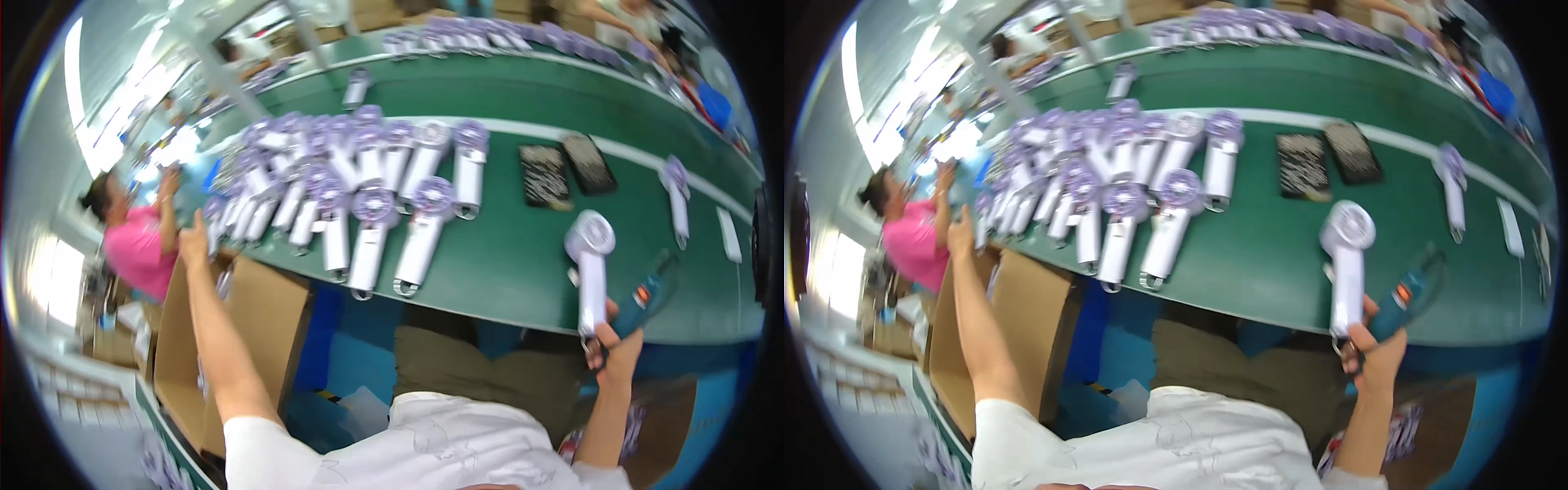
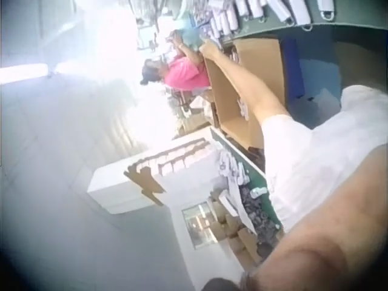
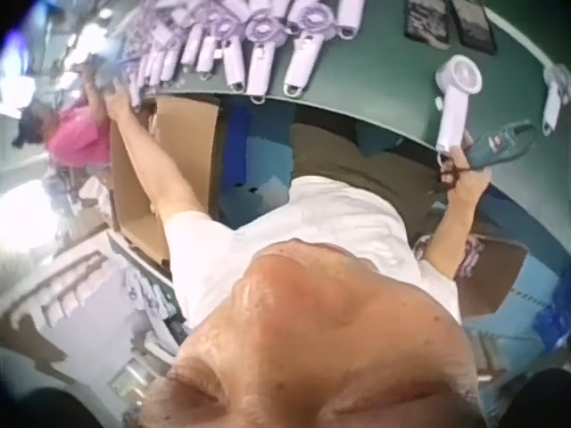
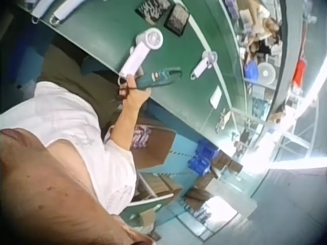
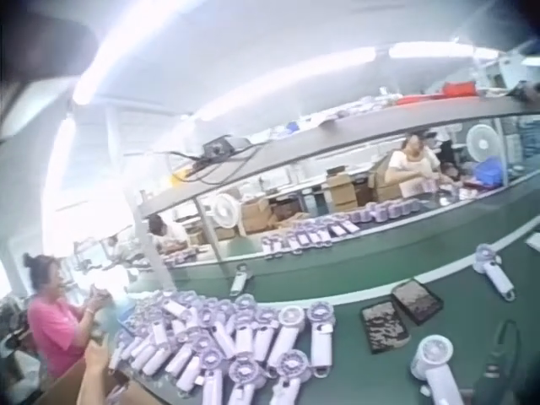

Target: The person assembles handheld fans by positioning components, picking screws from trays, and fastening the fan casings using an electric screwdriver before setting the assembled fans on the conveyor table.

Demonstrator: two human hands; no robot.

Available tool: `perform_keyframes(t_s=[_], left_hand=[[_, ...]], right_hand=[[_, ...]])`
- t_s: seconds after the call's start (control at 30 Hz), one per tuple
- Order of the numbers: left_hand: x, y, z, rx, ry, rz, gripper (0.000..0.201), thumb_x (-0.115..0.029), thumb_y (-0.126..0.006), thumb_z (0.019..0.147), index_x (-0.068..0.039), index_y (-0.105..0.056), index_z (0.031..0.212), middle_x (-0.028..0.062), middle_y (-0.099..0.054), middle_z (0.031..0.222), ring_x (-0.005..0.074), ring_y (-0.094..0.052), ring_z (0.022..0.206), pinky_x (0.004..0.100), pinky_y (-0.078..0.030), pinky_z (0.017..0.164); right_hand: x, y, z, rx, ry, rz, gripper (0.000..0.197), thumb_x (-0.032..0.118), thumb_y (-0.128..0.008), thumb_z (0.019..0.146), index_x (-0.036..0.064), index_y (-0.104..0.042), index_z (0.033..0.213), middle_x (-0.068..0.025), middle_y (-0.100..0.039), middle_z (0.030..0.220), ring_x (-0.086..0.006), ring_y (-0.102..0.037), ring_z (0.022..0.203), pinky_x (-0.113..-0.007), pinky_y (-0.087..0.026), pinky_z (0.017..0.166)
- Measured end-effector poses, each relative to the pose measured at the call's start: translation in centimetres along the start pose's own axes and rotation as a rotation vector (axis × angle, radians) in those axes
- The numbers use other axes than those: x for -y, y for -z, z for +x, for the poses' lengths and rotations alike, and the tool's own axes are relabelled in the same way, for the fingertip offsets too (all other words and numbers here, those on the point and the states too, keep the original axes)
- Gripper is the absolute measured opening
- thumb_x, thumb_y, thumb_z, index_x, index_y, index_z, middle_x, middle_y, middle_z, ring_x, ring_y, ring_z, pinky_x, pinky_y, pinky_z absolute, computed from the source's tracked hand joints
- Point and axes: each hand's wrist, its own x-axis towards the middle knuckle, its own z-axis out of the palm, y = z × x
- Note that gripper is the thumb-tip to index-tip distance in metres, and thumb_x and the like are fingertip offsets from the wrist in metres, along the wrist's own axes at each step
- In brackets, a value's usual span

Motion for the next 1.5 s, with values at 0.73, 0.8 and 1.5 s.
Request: perform_keyframes(t_s=[0.73, 0.8, 1.5], left_hand=[[-37.6, 16.1, -45.7, 1.801, -0.159, -1.524, 0.039, -0.021, -0.07, 0.1, 0.013, -0.067, 0.119, 0.0149, -0.074, 0.099, 0.015, -0.07, 0.085, 0.0287, -0.056, 0.075], [-36.9, 16.1, -46.9, 1.73, -0.339, -1.47, 0.049, -0.027, -0.062, 0.104, 0.018, -0.06, 0.124, 0.0221, -0.072, 0.11, 0.0267, -0.073, 0.097, 0.0377, -0.06, 0.084], [-35.3, 12.8, -45.0, 1.568, -0.094, -1.693, 0.032, -0.015, -0.067, 0.101, 0.009, -0.061, 0.12, 0.0189, -0.073, 0.108, 0.0253, -0.073, 0.095, 0.0405, -0.059, 0.089]], right_hand=[[1.2, -1.1, -1.9, 0.139, 0.055, 0.035, 0.057, 0.008, -0.089, 0.079, -0.008, -0.066, 0.128, -0.0038, -0.069, 0.075, -0.0071, -0.055, 0.047, -0.023, -0.042, 0.041], [1.0, -1.2, -2.5, 0.242, 0.117, 0.036, 0.056, 0.008, -0.089, 0.079, -0.0053, -0.066, 0.129, -0.0024, -0.069, 0.076, -0.0068, -0.055, 0.049, -0.023, -0.042, 0.041], [4.9, 0.2, -1.6, 0.314, 0.238, -0.16, 0.043, -0.003, -0.073, 0.088, -0.0011, -0.066, 0.13, -0.0076, -0.072, 0.078, -0.0116, -0.066, 0.057, -0.025, -0.049, 0.045]])
